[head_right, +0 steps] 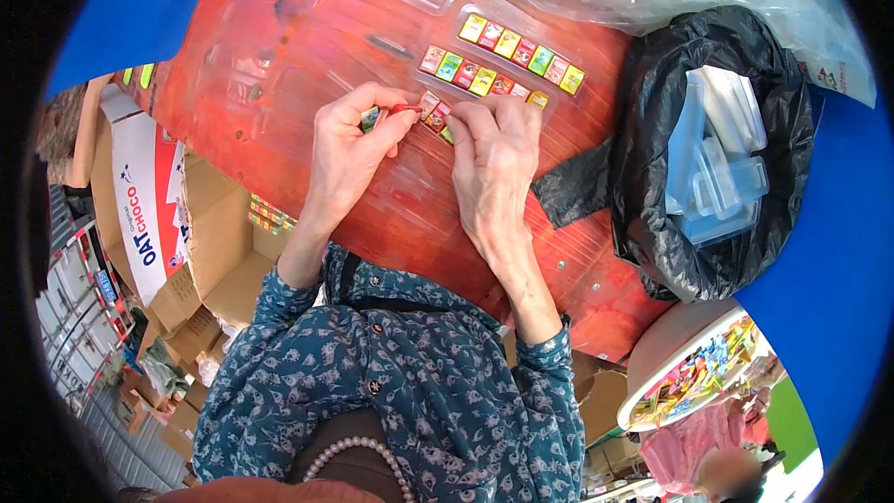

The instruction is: Sort small wrapped candies from a large plastic bag into organized rows on a red work surface.

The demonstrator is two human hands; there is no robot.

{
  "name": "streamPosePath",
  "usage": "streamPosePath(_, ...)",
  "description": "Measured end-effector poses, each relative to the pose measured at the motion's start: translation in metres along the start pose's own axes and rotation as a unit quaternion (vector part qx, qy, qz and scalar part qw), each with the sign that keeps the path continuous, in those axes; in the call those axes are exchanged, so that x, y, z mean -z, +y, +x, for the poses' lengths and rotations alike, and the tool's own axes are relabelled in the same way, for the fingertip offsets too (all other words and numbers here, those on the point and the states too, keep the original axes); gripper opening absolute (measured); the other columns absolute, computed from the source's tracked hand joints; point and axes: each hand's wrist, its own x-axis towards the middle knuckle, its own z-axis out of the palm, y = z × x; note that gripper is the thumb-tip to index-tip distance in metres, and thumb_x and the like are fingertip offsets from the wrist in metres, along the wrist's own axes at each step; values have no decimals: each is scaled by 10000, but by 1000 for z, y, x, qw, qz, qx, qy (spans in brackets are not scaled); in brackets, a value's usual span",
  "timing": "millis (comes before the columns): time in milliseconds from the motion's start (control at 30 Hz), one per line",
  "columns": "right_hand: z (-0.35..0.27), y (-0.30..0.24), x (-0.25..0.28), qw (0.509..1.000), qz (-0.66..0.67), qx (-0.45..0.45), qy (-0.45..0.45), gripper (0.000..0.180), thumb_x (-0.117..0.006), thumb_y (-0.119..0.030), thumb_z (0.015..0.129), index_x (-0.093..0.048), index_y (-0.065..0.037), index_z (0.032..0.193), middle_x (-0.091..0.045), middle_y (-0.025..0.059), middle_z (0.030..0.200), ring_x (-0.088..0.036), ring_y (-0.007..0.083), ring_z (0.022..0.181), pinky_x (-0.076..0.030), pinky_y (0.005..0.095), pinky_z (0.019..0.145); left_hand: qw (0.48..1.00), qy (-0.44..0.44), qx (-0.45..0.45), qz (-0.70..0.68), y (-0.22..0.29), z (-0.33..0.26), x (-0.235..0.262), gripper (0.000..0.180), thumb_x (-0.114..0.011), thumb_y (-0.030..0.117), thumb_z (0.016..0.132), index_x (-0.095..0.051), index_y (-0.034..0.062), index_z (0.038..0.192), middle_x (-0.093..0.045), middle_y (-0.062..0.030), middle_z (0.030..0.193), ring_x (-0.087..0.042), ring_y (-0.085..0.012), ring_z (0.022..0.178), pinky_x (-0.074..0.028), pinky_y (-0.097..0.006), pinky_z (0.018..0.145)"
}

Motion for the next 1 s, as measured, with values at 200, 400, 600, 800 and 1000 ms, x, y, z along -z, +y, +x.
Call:
streamPosePath(200,-4,8,23,999,-37,1,35,137,-662,31,744,-642,-13,872,-612,127,875,-559,307,839,-458,387,750,1000,8,15,-2,7,3,-10,71,-655,41,846,-661,-6,899,-593,17,699,-490,-28,565,-396,-181,511)
streamPosePath(400,-10,14,39,996,21,-91,16,115,-665,27,774,-635,2,882,-620,138,855,-594,297,816,-477,359,732,983,-55,103,-142,11,8,-3,102,-649,100,864,-648,2,889,-590,-19,632,-507,-43,521,-334,-198,424)
streamPosePath(600,15,-34,45,992,108,-56,-11,202,-695,17,754,-639,-11,946,-618,124,862,-586,291,808,-471,366,734,902,-134,178,-369,30,9,7,111,-640,110,869,-617,20,931,-588,-22,674,-532,-72,520,-302,-186,410)
streamPosePath(800,37,-96,53,996,86,-1,-38,230,-698,-10,726,-678,-34,954,-599,105,834,-560,272,821,-463,355,726,854,-119,233,-449,75,-10,27,120,-604,185,913,-597,65,912,-597,-1,726,-572,-80,575,-386,-185,448)
streamPosePath(1000,88,-130,69,993,96,36,-58,106,-654,-28,776,-672,-9,879,-608,132,821,-581,315,786,-455,395,692,842,-96,206,-489,102,-19,56,117,-578,170,922,-608,56,916,-653,-62,818,-620,-126,636,-453,-206,513)
